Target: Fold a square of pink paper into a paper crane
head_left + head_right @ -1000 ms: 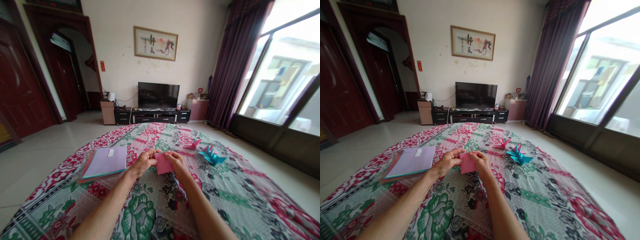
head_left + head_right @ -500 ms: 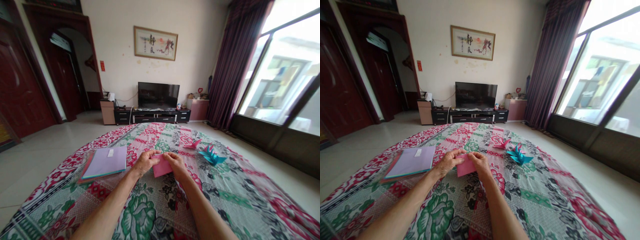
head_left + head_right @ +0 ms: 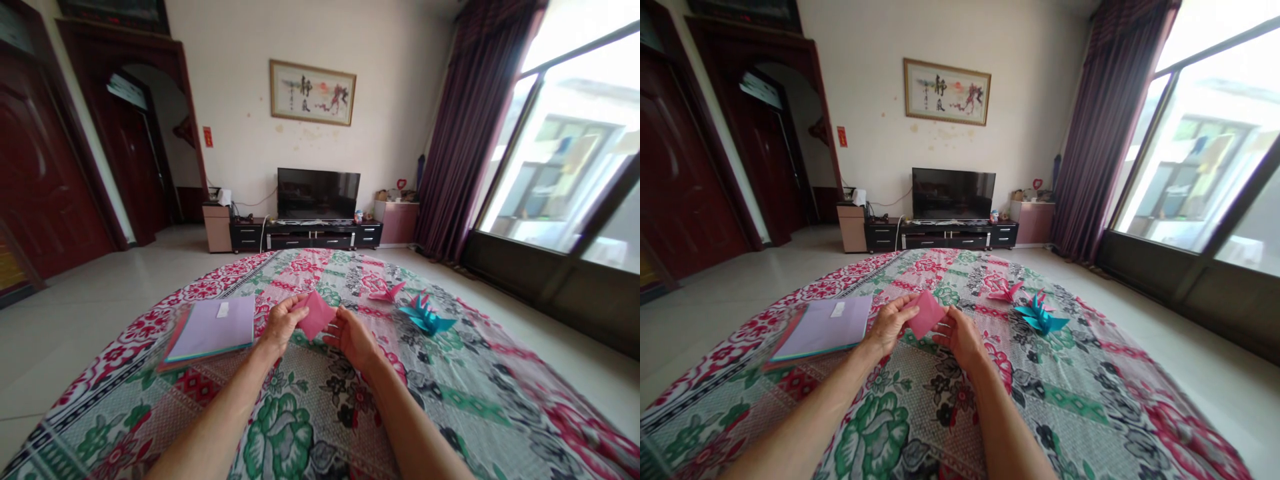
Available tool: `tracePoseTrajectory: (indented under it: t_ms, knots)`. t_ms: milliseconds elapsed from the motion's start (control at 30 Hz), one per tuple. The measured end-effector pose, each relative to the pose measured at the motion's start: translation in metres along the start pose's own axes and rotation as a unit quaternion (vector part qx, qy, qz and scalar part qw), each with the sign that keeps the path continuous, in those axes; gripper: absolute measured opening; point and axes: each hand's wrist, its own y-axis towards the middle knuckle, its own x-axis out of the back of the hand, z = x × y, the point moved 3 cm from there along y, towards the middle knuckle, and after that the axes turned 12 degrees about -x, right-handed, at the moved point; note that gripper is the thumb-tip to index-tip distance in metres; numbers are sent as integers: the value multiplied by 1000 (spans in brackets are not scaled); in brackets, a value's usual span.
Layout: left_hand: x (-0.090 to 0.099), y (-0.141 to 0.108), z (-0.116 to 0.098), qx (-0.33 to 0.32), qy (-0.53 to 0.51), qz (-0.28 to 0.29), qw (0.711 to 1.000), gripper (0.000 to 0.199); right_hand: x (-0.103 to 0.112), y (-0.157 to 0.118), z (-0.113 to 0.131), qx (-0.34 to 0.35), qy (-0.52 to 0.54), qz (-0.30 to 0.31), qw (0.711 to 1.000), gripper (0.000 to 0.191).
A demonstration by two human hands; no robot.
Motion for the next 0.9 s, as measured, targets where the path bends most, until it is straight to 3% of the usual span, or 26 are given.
tracePoseTrajectory:
  t_ms: [133,300,467,600,733,900]
  knots:
    - [1,1,0,-18,24,-25,999,52,-3,-1,0,37,-33,-10,999,27]
    - [1,0,-1,3,65,59,996,44,-2,0,1,118,-108,-38,986,32]
    - [3,-2,-1,34,72,109,991,36,-2,3,0,137,-161,-53,976,34]
    - [5,-1,6,44,16,71,996,33,-2,3,0,168,-132,-106,971,40]
    - [10,2,11,23,-9,4,1000,29,-1,1,0,217,-154,-182,947,30]
    - [11,2,13,14,44,5,999,31,-2,2,-2,238,-190,-205,930,32]
